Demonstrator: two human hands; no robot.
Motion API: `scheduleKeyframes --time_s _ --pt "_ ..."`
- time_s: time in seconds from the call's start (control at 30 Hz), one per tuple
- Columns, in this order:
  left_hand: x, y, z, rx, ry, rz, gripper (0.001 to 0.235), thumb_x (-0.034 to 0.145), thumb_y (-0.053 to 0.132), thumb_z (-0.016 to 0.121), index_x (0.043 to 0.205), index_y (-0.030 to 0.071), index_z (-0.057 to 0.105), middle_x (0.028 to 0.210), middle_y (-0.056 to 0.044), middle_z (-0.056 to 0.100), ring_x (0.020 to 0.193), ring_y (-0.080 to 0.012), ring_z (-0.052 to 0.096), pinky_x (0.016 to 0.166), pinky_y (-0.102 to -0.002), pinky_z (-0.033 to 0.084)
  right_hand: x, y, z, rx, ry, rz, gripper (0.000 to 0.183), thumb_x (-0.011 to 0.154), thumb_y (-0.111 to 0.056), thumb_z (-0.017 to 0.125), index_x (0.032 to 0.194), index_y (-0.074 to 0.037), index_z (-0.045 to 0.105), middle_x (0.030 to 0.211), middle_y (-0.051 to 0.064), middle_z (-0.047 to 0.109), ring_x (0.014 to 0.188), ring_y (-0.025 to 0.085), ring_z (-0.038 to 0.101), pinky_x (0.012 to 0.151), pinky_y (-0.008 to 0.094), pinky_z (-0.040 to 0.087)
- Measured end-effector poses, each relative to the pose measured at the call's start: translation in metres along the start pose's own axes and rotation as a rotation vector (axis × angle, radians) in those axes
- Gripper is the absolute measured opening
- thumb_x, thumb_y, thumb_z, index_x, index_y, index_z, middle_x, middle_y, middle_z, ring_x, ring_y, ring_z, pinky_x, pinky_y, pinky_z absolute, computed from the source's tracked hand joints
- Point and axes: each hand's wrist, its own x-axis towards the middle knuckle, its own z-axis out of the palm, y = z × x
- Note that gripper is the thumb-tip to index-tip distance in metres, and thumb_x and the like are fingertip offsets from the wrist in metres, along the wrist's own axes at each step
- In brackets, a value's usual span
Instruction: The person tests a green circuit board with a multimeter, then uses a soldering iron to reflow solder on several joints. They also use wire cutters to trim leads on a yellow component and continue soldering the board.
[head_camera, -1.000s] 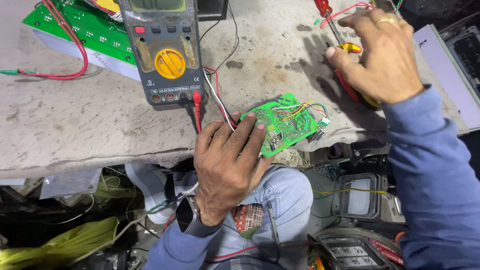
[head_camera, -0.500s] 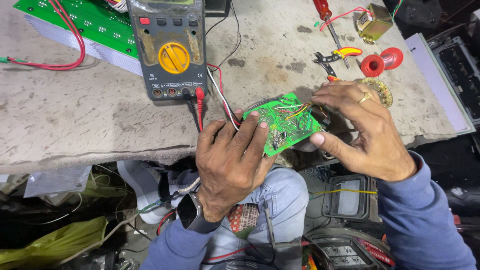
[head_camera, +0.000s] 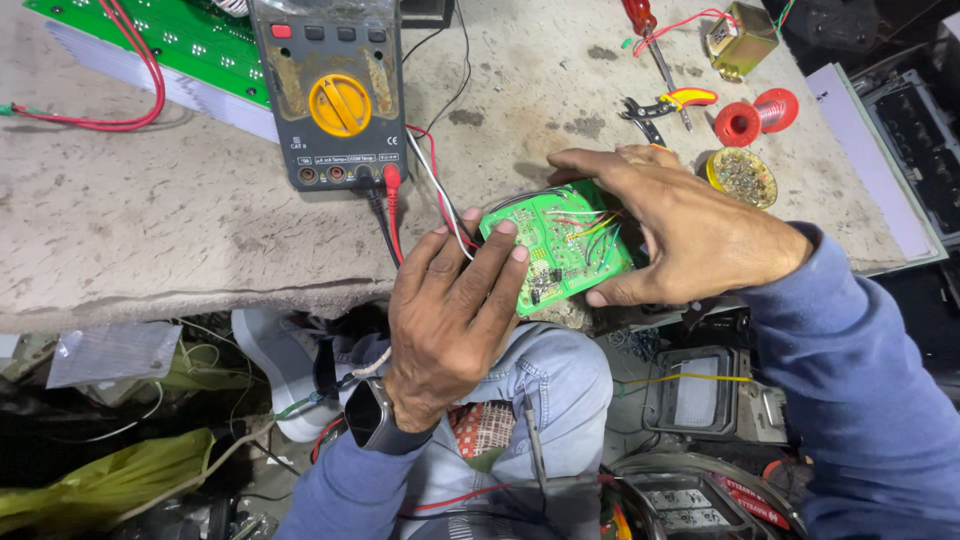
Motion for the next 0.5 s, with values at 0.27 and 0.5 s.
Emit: scheduleKeyframes --time_s 0.27,0.5 --pt "-0.024 0.014 0.005 0.091 0.108 -0.141 0.053 0.097 0.006 0.076 0.143 0.009 0.050 0.145 -0.021 0.053 0.131 -0.0391 0.064 0.117 -0.058 0.040 -0.017 -0.027 0.019 -0.151 0.224 0.004 0.097 0.052 -0.034 0.096 0.136 -0.004 0.057 0.131 0.014 0.065 0.130 0.031 0.059 0.120 0.052 0.032" --pt "-0.057 0.077 0.015 -0.573 0.189 -0.631 0.040 0.106 0.012 0.067 0.140 0.005 0.048 0.129 -0.018 0.063 0.108 -0.0246 0.071 0.096 -0.038 0.060 -0.023 -0.022 0.029 -0.100 0.254 0.009 0.098 0.053 -0.035 0.097 0.137 -0.004 0.057 0.137 0.017 0.062 0.135 0.034 0.055 0.117 0.048 0.037"
